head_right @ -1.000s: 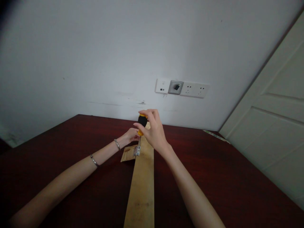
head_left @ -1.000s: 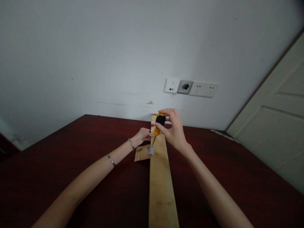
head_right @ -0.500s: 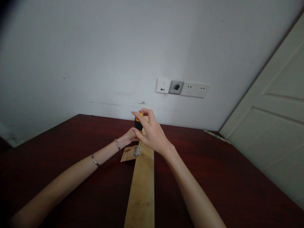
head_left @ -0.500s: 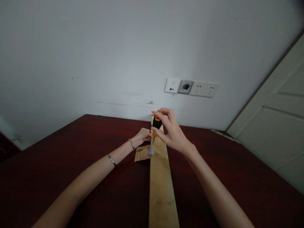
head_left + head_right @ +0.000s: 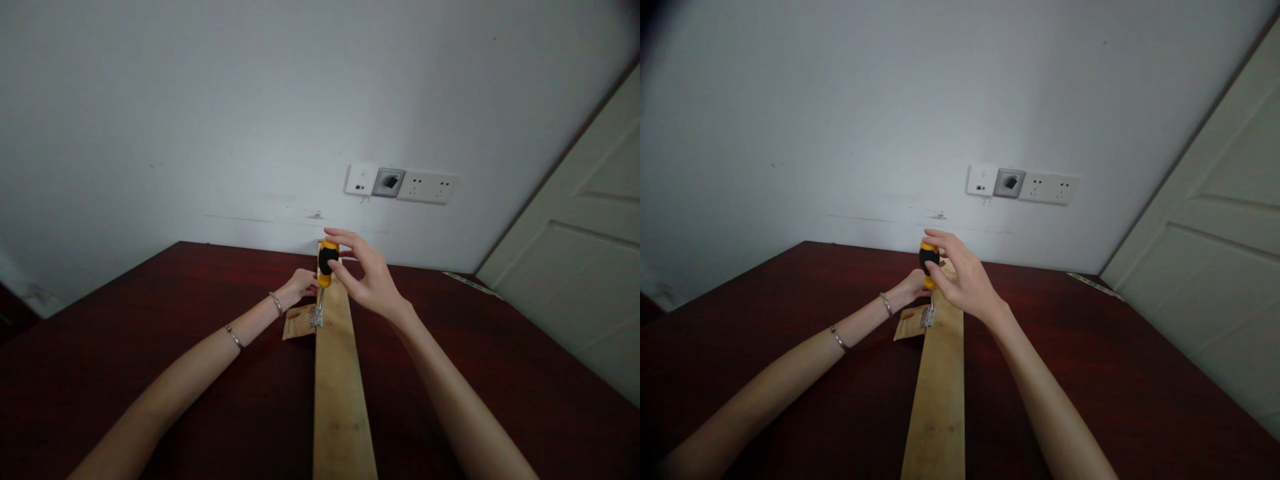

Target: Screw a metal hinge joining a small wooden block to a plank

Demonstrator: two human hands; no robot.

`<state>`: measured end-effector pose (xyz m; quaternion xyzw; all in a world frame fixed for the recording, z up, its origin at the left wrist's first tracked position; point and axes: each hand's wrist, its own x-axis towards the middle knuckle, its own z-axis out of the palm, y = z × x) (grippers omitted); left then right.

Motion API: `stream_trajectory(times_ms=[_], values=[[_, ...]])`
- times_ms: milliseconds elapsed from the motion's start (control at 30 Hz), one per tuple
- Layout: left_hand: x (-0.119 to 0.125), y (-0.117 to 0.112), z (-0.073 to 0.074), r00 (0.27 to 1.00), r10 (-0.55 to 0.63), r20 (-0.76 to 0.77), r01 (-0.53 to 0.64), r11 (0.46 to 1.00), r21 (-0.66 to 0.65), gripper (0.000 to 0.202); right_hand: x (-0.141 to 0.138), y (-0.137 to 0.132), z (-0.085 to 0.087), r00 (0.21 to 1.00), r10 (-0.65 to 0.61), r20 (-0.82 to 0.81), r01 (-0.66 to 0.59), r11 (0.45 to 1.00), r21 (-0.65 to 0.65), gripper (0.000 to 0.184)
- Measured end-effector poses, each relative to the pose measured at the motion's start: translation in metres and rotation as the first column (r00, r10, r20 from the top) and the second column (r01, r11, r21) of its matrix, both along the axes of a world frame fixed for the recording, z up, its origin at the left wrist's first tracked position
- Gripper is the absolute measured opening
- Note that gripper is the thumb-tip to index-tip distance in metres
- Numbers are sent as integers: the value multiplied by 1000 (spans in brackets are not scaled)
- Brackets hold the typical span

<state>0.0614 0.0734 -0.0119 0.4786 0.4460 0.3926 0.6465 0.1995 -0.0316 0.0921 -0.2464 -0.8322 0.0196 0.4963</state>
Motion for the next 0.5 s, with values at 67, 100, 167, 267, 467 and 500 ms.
stream_trajectory(times_ms=[67,100,167,267,467,500], values=[[1,0,0,1000,-3,-10,3,1000,8,9,0,-2,1,1000,15,-24,-15,1000,-16,33],[1,0,0,1000,-4,-15,4,1000,10,9,-1,-2,0,999,9,-38,-10,1000,-20,32],[1,1,0,1000,-7,-25,7,1000,12,9,-1,-1,0,998,-16,-65,15,1000,-23,30],[1,1,1,999,-10,-32,10,1000,13,9,0,0,0,998,-29,-51,28,999,-22,40],[-1,2,-2,1000,-19,-17,19,1000,14,7,0,-1,2,1000,19,3,-19,998,-61,42],[-1,4,-3,1000,-20,-14,20,1000,15,7,0,-1,1,1000,4,-18,-5,998,-63,40]])
